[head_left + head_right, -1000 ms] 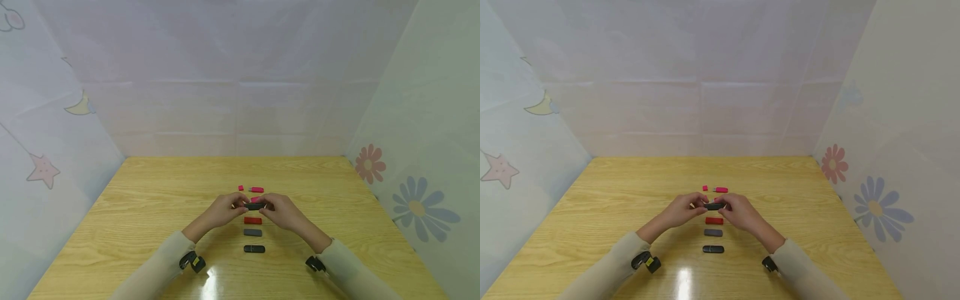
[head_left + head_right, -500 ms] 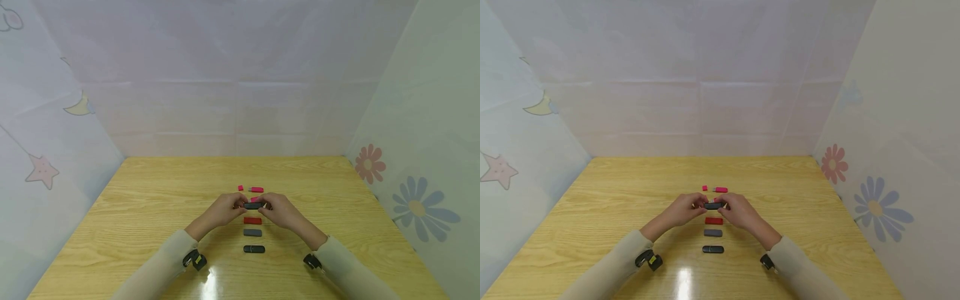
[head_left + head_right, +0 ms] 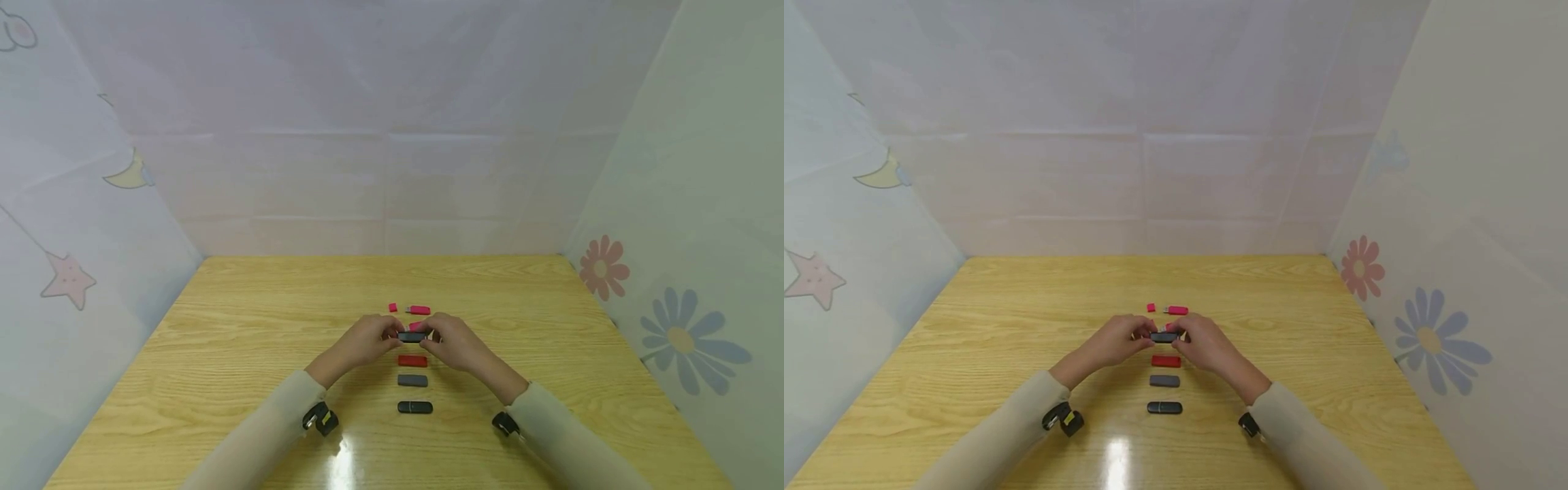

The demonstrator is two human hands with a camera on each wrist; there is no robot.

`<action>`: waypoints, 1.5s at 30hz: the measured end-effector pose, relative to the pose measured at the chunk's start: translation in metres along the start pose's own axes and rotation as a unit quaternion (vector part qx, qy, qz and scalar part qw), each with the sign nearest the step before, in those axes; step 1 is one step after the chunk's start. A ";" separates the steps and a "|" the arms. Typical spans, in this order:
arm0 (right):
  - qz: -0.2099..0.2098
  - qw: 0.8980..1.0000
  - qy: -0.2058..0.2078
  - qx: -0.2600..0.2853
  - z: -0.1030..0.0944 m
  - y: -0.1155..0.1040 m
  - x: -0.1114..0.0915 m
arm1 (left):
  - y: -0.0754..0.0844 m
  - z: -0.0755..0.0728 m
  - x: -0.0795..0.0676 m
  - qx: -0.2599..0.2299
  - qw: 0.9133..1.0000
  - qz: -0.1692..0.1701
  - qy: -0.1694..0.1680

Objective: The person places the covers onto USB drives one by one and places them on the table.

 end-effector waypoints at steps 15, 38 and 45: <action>0.020 0.999 -0.013 -0.024 0.005 0.004 0.005 | -0.002 0.007 0.006 0.025 1.000 0.013 -0.013; 0.035 0.997 -0.039 -0.061 0.019 0.015 0.016 | -0.005 0.017 0.018 0.064 0.997 -0.007 -0.038; 0.032 0.996 -0.043 -0.065 0.022 0.018 0.017 | -0.007 0.022 0.022 0.077 0.996 -0.025 -0.049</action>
Point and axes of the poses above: each hand's wrist, its own x-axis towards the middle knuckle, its own z-axis out of the palm, y = z × x, the point moved 5 cm from there along x, towards the middle knuckle, and after that the axes turned 5 degrees about y, right-handed, at the moved point
